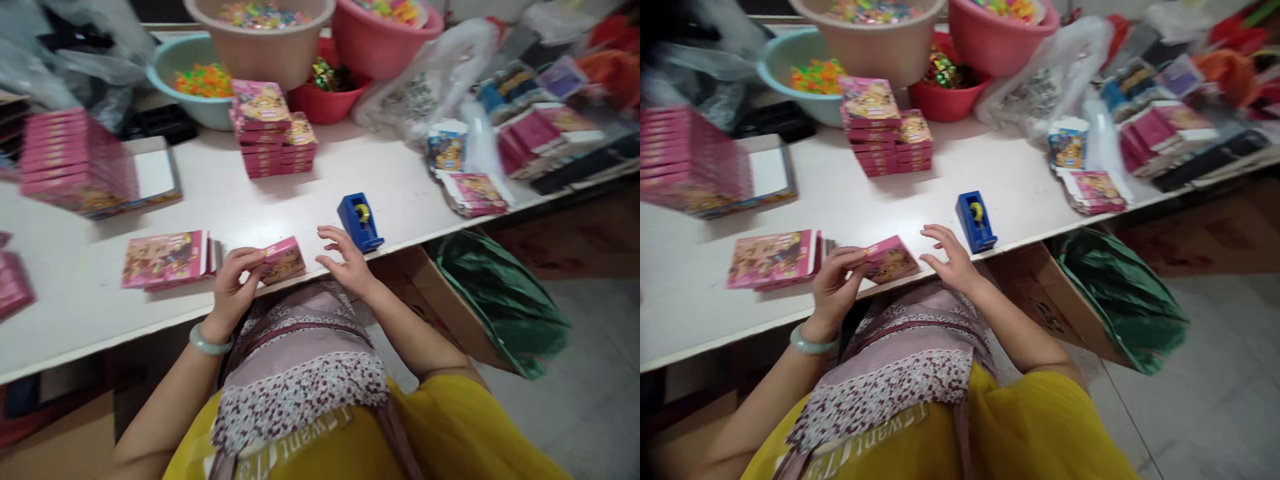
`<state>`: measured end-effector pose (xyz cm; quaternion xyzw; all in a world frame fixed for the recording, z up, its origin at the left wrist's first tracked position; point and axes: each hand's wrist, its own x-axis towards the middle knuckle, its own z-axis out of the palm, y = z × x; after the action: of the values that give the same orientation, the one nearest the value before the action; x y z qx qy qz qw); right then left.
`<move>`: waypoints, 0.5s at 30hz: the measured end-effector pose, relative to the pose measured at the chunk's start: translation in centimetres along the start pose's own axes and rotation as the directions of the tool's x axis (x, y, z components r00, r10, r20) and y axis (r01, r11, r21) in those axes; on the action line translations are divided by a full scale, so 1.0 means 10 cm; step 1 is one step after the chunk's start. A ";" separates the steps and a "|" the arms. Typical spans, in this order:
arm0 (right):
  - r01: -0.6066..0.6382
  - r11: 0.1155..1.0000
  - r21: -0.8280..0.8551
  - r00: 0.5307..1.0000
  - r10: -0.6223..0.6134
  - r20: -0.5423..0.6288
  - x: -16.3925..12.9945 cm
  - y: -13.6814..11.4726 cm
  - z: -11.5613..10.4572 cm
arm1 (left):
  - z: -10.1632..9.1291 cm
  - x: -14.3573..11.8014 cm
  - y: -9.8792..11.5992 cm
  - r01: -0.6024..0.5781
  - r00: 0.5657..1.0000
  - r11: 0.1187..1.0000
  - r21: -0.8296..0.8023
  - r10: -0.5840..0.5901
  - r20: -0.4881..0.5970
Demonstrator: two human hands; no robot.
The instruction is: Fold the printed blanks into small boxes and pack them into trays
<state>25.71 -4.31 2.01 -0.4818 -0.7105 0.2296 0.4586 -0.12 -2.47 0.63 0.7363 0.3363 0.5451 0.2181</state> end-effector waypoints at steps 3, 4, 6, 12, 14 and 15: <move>-0.197 0.931 -0.308 0.969 0.138 -0.205 -0.10 0.23 -0.58 | 0.08 -0.02 -0.06 -0.021 0.996 0.999 0.049 0.025 -0.088; -0.269 0.880 -0.392 0.951 0.178 -0.253 -0.13 0.30 -0.75 | 0.10 -0.03 -0.08 -0.023 0.997 0.997 0.073 0.029 -0.078; -0.361 0.802 -0.477 0.926 0.250 -0.282 -0.16 0.43 -0.95 | 0.11 -0.04 -0.12 -0.032 0.998 0.992 0.120 0.038 -0.049; -0.454 0.885 -0.105 0.861 0.405 -0.308 -0.26 0.64 -0.81 | 0.09 -0.05 -0.14 -0.053 0.998 0.982 0.180 0.059 -0.031; -0.455 0.882 0.126 0.807 0.468 -0.361 -0.36 0.65 -0.70 | 0.09 -0.05 -0.15 -0.054 0.998 0.982 0.181 0.060 -0.028; -0.453 0.865 0.217 0.781 0.502 -0.371 -0.42 0.65 -0.66 | 0.09 -0.05 -0.16 -0.053 0.998 0.983 0.178 0.059 -0.027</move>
<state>34.99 -5.99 -1.67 -0.6561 -0.4365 0.2714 0.5526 0.27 -1.72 -1.07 0.7532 0.3662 0.5305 0.1308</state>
